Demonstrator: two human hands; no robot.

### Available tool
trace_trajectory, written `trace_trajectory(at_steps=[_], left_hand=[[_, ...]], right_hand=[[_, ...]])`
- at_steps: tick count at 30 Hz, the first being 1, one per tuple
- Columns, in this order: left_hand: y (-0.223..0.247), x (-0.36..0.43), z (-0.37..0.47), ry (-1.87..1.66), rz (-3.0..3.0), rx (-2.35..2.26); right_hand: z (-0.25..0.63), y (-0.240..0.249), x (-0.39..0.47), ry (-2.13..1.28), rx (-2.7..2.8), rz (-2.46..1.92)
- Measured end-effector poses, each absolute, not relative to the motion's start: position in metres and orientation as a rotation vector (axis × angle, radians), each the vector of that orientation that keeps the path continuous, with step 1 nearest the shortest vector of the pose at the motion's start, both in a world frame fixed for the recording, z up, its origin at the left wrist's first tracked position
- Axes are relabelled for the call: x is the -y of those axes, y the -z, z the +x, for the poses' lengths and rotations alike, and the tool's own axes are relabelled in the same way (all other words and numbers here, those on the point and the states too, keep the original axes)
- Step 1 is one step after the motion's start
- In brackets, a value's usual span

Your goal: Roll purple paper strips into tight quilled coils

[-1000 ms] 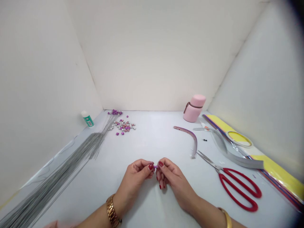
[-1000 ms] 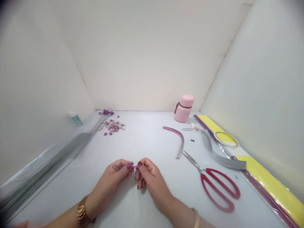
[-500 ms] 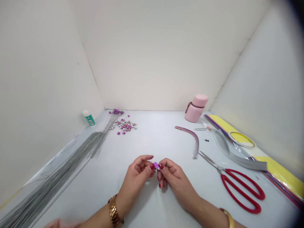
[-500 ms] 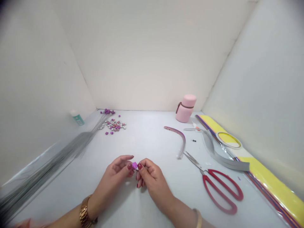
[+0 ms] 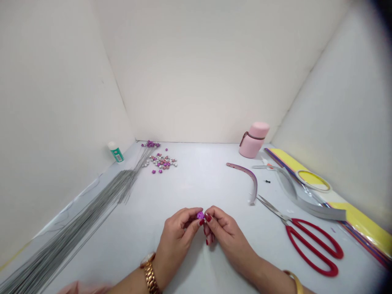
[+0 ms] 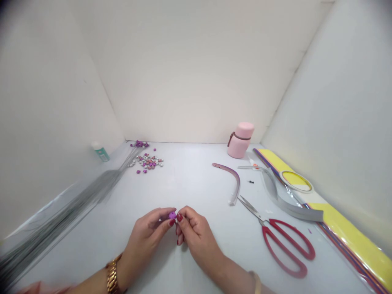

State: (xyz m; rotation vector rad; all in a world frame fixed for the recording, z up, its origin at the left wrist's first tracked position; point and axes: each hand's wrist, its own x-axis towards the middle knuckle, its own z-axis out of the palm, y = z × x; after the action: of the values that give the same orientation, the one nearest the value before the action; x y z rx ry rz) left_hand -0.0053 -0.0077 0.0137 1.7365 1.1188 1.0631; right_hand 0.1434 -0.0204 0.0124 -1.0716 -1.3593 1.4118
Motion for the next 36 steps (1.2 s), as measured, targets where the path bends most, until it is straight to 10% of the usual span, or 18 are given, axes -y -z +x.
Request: trace_trajectory(at_steps=[36], left_hand=[[-0.0139, 0.0077, -0.0010, -1.114, 1.433, -0.996]], right_hand=[[0.1382, -0.0058, 0.0169, -1.296, 1.357, -1.062]])
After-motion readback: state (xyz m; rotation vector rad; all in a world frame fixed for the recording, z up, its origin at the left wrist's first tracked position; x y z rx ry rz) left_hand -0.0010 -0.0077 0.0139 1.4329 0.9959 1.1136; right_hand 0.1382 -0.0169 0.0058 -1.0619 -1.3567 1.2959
